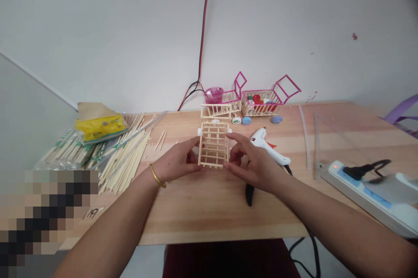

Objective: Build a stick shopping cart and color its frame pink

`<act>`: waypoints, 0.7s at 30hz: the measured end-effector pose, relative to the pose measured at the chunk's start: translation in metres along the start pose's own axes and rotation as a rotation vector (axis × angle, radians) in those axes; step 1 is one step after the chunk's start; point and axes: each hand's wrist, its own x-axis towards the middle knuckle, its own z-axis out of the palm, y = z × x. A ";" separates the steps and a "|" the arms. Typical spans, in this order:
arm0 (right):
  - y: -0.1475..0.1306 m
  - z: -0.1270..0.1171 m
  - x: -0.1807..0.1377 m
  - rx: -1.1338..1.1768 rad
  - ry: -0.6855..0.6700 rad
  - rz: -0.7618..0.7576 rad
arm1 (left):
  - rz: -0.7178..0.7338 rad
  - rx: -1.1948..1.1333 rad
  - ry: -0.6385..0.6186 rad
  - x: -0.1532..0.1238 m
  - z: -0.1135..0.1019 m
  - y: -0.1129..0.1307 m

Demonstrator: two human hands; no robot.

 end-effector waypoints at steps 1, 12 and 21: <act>0.000 0.000 0.000 -0.002 -0.001 -0.001 | 0.002 -0.001 0.000 0.000 0.000 0.000; -0.002 -0.001 0.001 -0.073 -0.017 -0.025 | -0.012 -0.001 0.000 0.000 0.000 0.002; -0.001 0.000 0.002 -0.115 -0.031 -0.052 | 0.016 0.044 0.007 0.000 0.001 0.000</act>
